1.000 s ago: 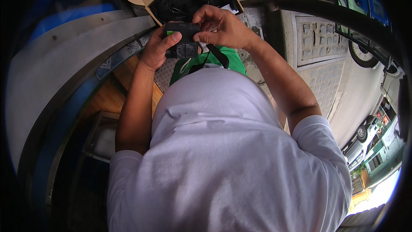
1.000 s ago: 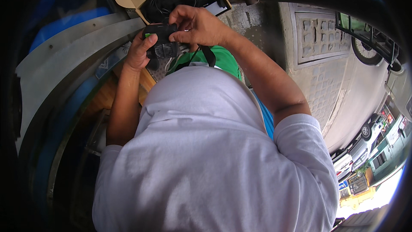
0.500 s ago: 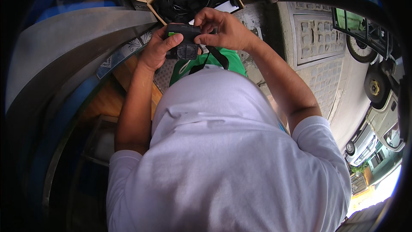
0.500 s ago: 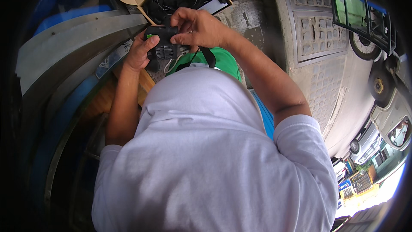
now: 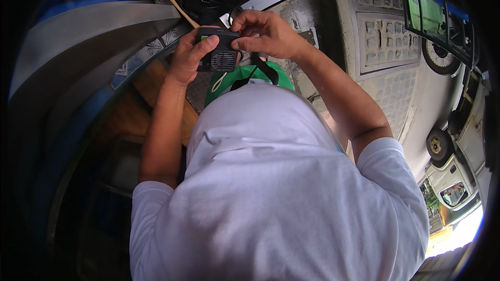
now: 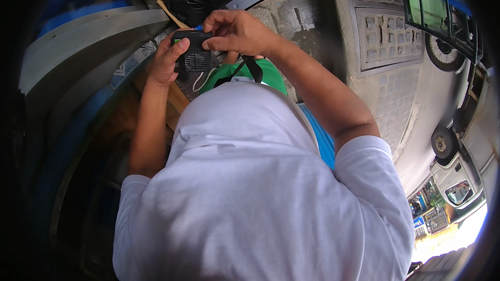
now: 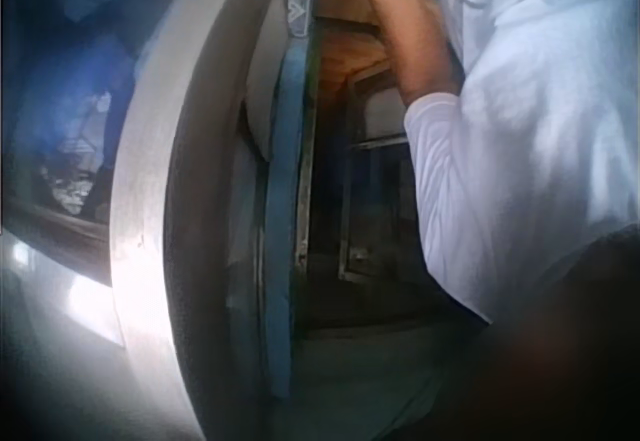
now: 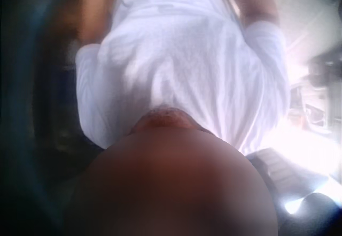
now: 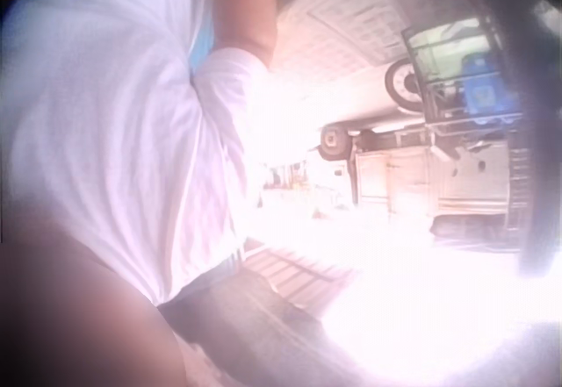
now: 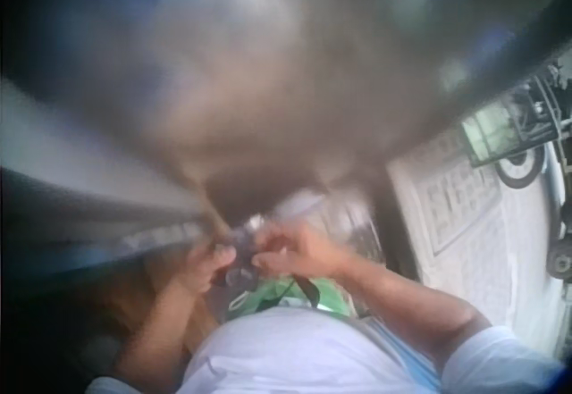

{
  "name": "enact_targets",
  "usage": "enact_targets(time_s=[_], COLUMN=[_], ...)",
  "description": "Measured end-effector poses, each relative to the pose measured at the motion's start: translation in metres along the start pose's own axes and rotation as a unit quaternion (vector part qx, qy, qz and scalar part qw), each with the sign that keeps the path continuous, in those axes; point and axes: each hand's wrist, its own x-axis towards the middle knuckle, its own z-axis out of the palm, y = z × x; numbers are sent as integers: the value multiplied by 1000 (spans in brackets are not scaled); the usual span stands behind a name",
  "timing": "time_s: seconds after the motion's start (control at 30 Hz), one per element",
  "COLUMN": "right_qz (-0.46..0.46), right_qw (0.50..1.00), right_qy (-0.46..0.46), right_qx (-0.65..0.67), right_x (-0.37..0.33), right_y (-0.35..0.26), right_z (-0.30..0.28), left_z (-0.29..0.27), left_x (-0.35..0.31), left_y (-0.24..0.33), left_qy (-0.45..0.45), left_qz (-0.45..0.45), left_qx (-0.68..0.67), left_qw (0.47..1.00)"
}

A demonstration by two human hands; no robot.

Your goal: The person unpacks a cardboard box containing a black pouch, a power adapter, and cables. They place a smartphone on the box, open the pouch, remove and reinsert the adapter and cables, and adjust the pouch strap. The person then handles a small black device and a white cable, placing them back into the box.

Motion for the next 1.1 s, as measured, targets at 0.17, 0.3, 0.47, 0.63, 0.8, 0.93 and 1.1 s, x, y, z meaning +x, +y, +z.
enact_targets(time_s=[0.17,0.3,0.47,0.63,0.8,0.93,1.1], right_qz=[3,-2,-97,-110,-93,-85,-57], right_qw=[1000,988,918,715,676,656,663], right_qy=[-24,-44,114,80,-20,-71,-58], right_qx=[15,-145,-366,-686,-731,-746,-744], right_x=[-8,-18,21,77,102,112,110], right_y=[13,23,47,70,71,66,70], right_z=[8,1,-53,-109,-117,-114,-116], left_z=[1,1,-12,-33,-47,-52,-51], left_x=[-12,-18,-10,-14,-17,-11,3], left_y=[-14,-27,-34,-38,-45,-40,-31], left_qy=[3,7,45,90,123,119,110], left_qz=[-24,-67,-93,-80,-58,-46,-49], left_qx=[-4,4,-56,-123,-221,-251,-266], left_qw=[1000,998,993,985,966,959,956])
